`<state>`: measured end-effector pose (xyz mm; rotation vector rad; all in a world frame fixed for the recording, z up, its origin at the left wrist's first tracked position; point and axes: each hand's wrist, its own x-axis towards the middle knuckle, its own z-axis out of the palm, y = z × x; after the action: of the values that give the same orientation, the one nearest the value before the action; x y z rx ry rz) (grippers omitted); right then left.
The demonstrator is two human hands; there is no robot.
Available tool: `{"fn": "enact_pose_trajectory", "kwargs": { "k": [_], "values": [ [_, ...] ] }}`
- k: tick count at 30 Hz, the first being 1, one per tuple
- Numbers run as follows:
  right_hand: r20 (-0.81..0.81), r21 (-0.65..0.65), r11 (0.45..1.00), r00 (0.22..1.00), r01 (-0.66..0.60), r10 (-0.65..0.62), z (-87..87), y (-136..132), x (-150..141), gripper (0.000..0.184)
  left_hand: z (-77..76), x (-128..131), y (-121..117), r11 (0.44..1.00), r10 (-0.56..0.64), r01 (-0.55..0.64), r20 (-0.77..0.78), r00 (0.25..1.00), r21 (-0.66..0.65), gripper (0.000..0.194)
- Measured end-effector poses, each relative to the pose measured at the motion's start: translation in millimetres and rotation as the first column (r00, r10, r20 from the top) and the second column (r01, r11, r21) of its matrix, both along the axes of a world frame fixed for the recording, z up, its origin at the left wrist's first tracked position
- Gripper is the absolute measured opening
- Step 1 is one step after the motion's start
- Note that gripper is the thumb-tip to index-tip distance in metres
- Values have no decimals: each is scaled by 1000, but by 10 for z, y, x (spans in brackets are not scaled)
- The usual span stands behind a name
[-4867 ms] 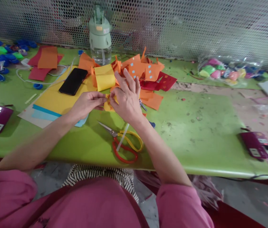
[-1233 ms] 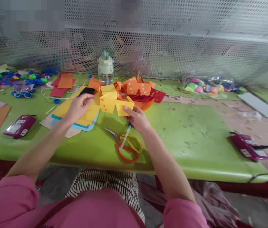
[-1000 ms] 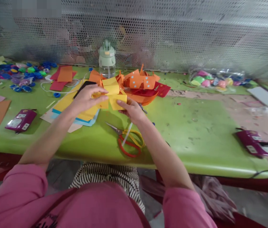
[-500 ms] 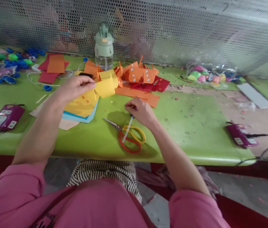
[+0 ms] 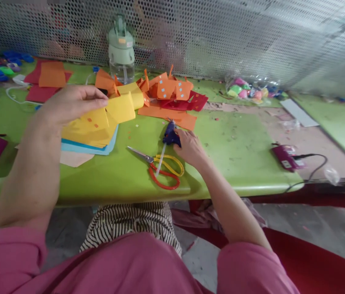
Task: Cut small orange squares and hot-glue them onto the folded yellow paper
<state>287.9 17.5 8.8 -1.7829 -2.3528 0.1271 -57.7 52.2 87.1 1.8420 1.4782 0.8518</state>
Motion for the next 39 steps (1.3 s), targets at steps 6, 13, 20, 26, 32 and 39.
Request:
{"fn": "enact_pose_trajectory", "kwargs": {
  "k": [6, 13, 20, 26, 32, 39],
  "values": [
    [-436, -88, 995, 896, 43, -78, 111, 47, -44, 58, -44, 106, 25, 994, -93, 88, -101, 991, -59, 17],
    [-812, -138, 987, 580, -78, -68, 271, -162, -406, 37, -229, 165, 142, 986, -162, 156, -126, 979, -58, 17],
    [-661, -73, 993, 750, -97, 25, 225, -190, -620, 40, -274, 193, 183, 980, -196, 183, -215, 957, -79, 21],
    [-715, 9, 1000, 698, -27, 25, 459, -254, -488, 34, -369, 234, 253, 987, -123, 133, -113, 986, 89, 28],
    [-805, -17, 997, 590, 71, -56, 563, -367, -299, 38, -443, 460, 489, 971, -224, 238, -220, 949, 38, 26],
    [-886, -30, 995, 458, 93, -70, 519, -538, -115, 36, -132, 940, 235, 927, -344, 348, -50, 937, 142, 32]
  ]
}}
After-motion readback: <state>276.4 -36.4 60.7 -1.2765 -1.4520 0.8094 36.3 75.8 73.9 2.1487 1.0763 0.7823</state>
